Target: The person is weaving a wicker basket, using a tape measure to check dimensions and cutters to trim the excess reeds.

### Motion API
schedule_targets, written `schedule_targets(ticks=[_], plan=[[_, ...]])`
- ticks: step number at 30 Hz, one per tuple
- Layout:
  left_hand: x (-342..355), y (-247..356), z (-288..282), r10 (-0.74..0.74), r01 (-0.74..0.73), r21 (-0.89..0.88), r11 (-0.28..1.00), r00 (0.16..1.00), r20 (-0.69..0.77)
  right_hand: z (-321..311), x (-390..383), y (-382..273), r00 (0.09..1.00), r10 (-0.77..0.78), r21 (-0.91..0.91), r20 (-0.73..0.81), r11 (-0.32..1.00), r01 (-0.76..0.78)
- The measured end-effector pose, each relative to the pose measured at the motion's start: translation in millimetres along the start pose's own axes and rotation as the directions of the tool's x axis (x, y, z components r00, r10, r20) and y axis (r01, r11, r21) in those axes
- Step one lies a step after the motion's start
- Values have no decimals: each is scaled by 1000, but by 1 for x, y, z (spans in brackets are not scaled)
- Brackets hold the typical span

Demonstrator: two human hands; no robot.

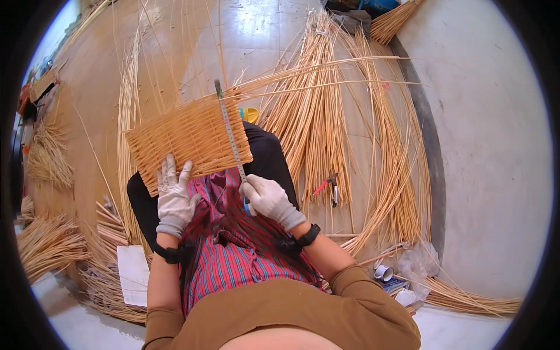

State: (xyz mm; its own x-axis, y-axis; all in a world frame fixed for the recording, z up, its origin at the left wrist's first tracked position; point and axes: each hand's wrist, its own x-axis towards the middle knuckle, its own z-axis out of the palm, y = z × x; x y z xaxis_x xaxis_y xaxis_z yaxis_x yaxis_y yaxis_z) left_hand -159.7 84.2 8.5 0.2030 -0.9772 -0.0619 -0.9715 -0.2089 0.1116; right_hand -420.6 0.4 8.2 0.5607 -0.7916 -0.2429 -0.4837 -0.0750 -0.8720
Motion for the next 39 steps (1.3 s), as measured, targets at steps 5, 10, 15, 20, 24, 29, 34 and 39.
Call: schedule_targets(ticks=[5,10,15,20,24,29,34,39], plan=[[-10,-5,23,1,-1,-14,1000,999,49,-7,-7,11,926,-307,117,-220,934,338],[-14,1,29,-4,2,23,1000,996,93,2,14,19,986,-163,261,-41,950,168],[-18,6,30,35,-36,14,999,995,98,42,47,14,976,-206,277,-77,936,219],[-23,7,35,32,-31,-16,999,994,108,71,60,30,989,-67,254,-130,962,99],[-26,4,42,51,-43,-95,994,996,75,56,66,36,994,95,173,56,980,-103],[-25,1,42,85,-75,-145,987,994,64,56,72,40,956,285,263,75,919,-294],[-19,1,38,81,-86,-186,979,996,-36,50,76,48,981,146,323,129,929,-181],[-15,-32,26,-52,-236,-673,701,924,-379,16,57,10,883,-465,-227,69,854,468]])
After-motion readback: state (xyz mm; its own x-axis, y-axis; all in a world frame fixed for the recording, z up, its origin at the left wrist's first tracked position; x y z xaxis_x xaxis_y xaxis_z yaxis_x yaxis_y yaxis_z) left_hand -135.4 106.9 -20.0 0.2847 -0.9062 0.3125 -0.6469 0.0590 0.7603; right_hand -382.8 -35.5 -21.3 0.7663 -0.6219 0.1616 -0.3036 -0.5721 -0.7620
